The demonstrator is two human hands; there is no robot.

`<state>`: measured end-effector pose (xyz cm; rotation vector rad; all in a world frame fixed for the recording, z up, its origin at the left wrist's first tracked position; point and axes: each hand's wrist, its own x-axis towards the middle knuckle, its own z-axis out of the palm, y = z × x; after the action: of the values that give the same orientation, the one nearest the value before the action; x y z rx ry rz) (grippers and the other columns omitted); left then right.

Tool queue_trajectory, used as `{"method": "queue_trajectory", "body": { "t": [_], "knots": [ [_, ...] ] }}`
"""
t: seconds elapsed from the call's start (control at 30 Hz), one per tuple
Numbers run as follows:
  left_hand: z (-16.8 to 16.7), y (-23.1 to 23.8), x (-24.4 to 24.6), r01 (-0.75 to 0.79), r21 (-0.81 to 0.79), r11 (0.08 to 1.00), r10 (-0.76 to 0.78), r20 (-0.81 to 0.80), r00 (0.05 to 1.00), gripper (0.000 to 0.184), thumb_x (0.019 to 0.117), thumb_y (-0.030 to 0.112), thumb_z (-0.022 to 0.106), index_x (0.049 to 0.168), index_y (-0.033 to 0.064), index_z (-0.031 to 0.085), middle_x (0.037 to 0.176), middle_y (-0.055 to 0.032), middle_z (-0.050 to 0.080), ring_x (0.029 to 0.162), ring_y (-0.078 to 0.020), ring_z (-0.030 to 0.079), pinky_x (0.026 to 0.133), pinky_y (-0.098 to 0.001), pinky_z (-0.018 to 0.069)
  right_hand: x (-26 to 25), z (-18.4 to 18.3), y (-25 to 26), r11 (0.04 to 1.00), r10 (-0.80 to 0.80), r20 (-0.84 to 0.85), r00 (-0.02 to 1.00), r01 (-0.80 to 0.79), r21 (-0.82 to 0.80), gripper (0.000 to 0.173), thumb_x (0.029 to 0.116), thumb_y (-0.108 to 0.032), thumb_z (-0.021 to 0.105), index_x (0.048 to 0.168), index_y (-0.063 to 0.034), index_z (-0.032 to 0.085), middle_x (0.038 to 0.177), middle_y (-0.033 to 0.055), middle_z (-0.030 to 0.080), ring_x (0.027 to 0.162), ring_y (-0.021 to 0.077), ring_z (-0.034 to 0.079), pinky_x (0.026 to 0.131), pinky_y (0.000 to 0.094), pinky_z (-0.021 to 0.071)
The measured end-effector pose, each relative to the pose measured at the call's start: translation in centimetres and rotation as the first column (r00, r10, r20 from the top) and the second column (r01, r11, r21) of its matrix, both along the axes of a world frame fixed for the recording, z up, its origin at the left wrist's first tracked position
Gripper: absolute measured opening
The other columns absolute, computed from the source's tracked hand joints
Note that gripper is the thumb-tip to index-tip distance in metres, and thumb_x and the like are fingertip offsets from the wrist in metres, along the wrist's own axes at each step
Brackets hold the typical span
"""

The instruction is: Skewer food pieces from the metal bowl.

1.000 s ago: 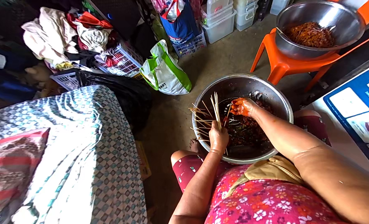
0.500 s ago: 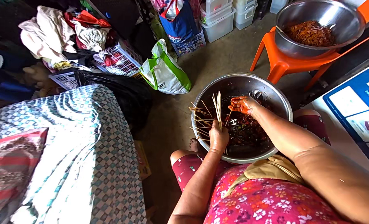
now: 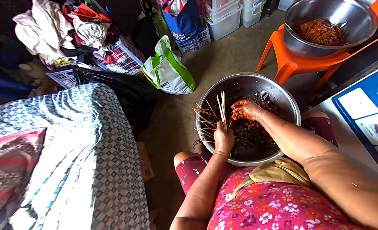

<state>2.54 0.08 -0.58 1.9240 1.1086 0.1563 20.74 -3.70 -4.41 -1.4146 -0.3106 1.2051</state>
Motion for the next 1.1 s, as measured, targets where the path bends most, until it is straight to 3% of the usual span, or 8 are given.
{"method": "queue_trajectory", "body": {
  "t": [0.23, 0.4, 0.47, 0.53, 0.7, 0.83, 1.0, 1.1],
  "knots": [
    [-0.4, 0.4, 0.1, -0.055, -0.009, 0.998, 0.055, 0.015, 0.998, 0.025, 0.0972, 0.004, 0.054, 0.121, -0.0012, 0.057, 0.090, -0.0128, 0.069, 0.077, -0.0208, 0.070, 0.075, -0.0396, 0.0592, -1.4, 0.0, -0.1, 0.963, 0.268, -0.067, 0.961, -0.266, 0.039, 0.029, 0.1115, -0.017, 0.041, 0.119, 0.0025, 0.061, 0.093, 0.0116, 0.070, 0.075, 0.0214, 0.073, 0.073, 0.0381, 0.0635],
    [-0.6, 0.5, 0.0, -0.068, -0.017, 0.998, 0.069, 0.029, 0.997, 0.027, 0.0962, 0.003, 0.054, 0.123, -0.0010, 0.056, 0.087, -0.0116, 0.069, 0.075, -0.0204, 0.071, 0.073, -0.0390, 0.0598, 1.0, -0.1, 0.0, 0.998, 0.036, 0.122, 0.992, -0.030, -0.049, 0.035, 0.1114, -0.023, 0.040, 0.128, 0.0026, 0.058, 0.110, 0.0149, 0.066, 0.085, 0.0211, 0.068, 0.079, 0.0395, 0.0588],
    [-0.7, 0.5, 0.0, -0.076, -0.038, 0.996, 0.078, 0.032, 0.996, 0.028, 0.0968, 0.003, 0.054, 0.125, -0.0013, 0.055, 0.088, -0.0122, 0.069, 0.075, -0.0210, 0.070, 0.072, -0.0393, 0.0599, 3.0, -1.3, -0.3, 0.980, 0.045, 0.462, 0.886, 0.049, -0.191, 0.026, 0.1052, -0.013, 0.055, 0.121, 0.0057, 0.064, 0.112, 0.0212, 0.068, 0.094, 0.0271, 0.068, 0.087, 0.0453, 0.0566],
    [-0.7, 0.5, 0.1, -0.081, -0.055, 0.995, 0.083, 0.026, 0.996, 0.030, 0.0978, 0.004, 0.054, 0.127, -0.0014, 0.055, 0.090, -0.0127, 0.069, 0.075, -0.0212, 0.071, 0.071, -0.0395, 0.0605, 4.7, -3.1, -0.7, 0.924, 0.215, 0.690, 0.691, 0.084, -0.373, 0.022, 0.0922, -0.008, 0.067, 0.111, 0.0041, 0.070, 0.112, 0.0274, 0.068, 0.108, 0.0427, 0.066, 0.094, 0.0648, 0.0500],
    [-0.7, 0.4, 0.0, -0.063, -0.050, 0.997, 0.064, 0.024, 0.998, 0.029, 0.0972, 0.003, 0.053, 0.126, -0.0012, 0.055, 0.089, -0.0123, 0.069, 0.075, -0.0211, 0.071, 0.072, -0.0395, 0.0602, 2.7, -1.9, -0.4, 0.615, 0.719, 0.515, 0.466, -0.081, -0.785, 0.061, 0.0809, -0.006, 0.080, 0.138, 0.0001, 0.057, 0.138, 0.0312, 0.055, 0.136, 0.0515, 0.045, 0.104, 0.0720, 0.0405],
    [-0.7, 0.4, 0.1, -0.062, -0.046, 0.997, 0.063, 0.021, 0.998, 0.030, 0.0969, 0.002, 0.053, 0.126, -0.0006, 0.055, 0.087, -0.0117, 0.069, 0.074, -0.0205, 0.071, 0.072, -0.0389, 0.0603, 2.8, -4.5, -0.1, 0.705, 0.689, 0.604, 0.400, -0.177, -0.687, 0.031, 0.0863, 0.001, 0.073, 0.116, 0.0047, 0.069, 0.121, 0.0298, 0.066, 0.118, 0.0480, 0.061, 0.098, 0.0679, 0.0481],
    [-0.7, 0.4, 0.2, -0.042, -0.059, 0.997, 0.042, 0.005, 0.999, 0.029, 0.0974, 0.004, 0.053, 0.126, -0.0008, 0.056, 0.089, -0.0121, 0.069, 0.074, -0.0204, 0.071, 0.071, -0.0384, 0.0604, 3.3, -4.6, -0.2, 0.707, 0.681, 0.609, 0.406, -0.150, -0.691, 0.030, 0.0881, -0.002, 0.071, 0.118, 0.0028, 0.068, 0.123, 0.0285, 0.065, 0.121, 0.0470, 0.060, 0.100, 0.0664, 0.0475],
    [-0.7, 0.5, 0.1, -0.006, -0.050, 0.999, 0.006, -0.002, 1.000, 0.030, 0.0974, 0.004, 0.053, 0.126, -0.0010, 0.055, 0.091, -0.0126, 0.069, 0.075, -0.0205, 0.071, 0.072, -0.0387, 0.0605, 3.5, -5.1, 0.0, 0.796, 0.553, 0.625, 0.551, -0.130, -0.591, 0.023, 0.0929, -0.005, 0.067, 0.114, 0.0023, 0.072, 0.118, 0.0277, 0.068, 0.115, 0.0444, 0.064, 0.098, 0.0658, 0.0487]
  ]
}}
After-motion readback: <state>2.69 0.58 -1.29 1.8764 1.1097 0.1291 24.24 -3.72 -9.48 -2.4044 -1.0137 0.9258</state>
